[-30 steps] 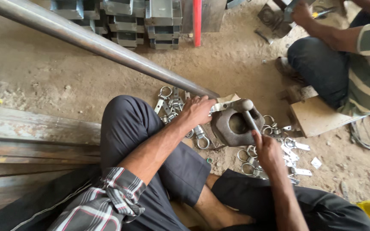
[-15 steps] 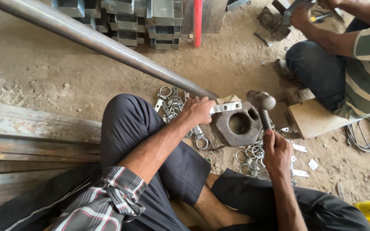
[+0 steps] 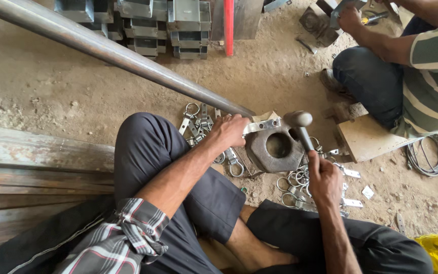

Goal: The person hammers metal components into place on a jig and then uses a welding tool to secure them.

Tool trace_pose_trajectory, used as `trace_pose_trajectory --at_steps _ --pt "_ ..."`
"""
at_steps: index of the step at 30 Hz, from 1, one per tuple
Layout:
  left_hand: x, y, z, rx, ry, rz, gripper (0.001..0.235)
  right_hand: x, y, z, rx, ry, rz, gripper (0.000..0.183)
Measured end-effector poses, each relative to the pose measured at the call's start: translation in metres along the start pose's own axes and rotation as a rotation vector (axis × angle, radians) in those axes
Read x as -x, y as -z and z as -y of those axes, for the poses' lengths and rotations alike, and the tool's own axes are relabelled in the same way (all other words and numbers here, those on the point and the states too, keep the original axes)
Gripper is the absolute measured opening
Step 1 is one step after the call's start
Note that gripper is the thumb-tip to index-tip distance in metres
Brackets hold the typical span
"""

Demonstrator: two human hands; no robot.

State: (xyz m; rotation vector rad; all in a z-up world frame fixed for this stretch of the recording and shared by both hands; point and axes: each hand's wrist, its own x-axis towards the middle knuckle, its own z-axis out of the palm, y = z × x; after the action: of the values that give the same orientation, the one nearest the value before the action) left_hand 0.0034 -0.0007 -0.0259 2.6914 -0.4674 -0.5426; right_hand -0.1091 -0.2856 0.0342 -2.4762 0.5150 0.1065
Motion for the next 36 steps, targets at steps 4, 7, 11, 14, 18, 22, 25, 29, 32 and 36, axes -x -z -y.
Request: trace_pose_trajectory --at_steps 4,7,11,14,18,22,25,29,32,36 --pt "0.003 0.002 0.006 0.054 -0.011 -0.061 0.04 0.001 -0.001 0.0 -0.41 0.363 -0.09 0.06" --pt "0.009 0.001 0.007 0.067 -0.024 -0.068 0.045 0.005 -0.009 -0.005 -0.246 0.33 -0.025 0.058" --pt "0.004 -0.001 0.002 0.093 -0.049 -0.083 0.048 -0.002 -0.008 -0.004 0.098 0.155 0.119 0.063" --pt "0.001 -0.007 0.014 0.062 -0.038 -0.04 0.051 -0.005 -0.01 0.006 0.136 0.125 0.091 0.073" --pt "-0.007 -0.022 0.021 0.175 -0.262 -0.368 0.074 -0.003 -0.001 -0.001 0.137 0.056 0.053 0.08" --pt "-0.017 -0.015 0.016 0.411 -0.007 -0.228 0.056 -0.007 -0.006 -0.014 0.092 0.041 0.054 0.083" --pt "-0.012 -0.001 0.012 0.609 0.04 -0.243 0.052 -0.015 -0.015 -0.021 0.091 0.063 0.109 0.088" --pt "-0.002 0.015 0.003 0.84 0.016 -0.165 0.039 -0.019 -0.018 -0.027 0.066 -0.057 0.199 0.088" --pt "0.001 0.023 -0.002 0.932 0.026 -0.079 0.033 -0.016 -0.016 -0.024 0.038 -0.074 0.209 0.085" --pt "0.0 0.025 -0.004 1.044 0.015 0.011 0.03 -0.012 -0.011 -0.015 0.036 -0.086 0.232 0.085"
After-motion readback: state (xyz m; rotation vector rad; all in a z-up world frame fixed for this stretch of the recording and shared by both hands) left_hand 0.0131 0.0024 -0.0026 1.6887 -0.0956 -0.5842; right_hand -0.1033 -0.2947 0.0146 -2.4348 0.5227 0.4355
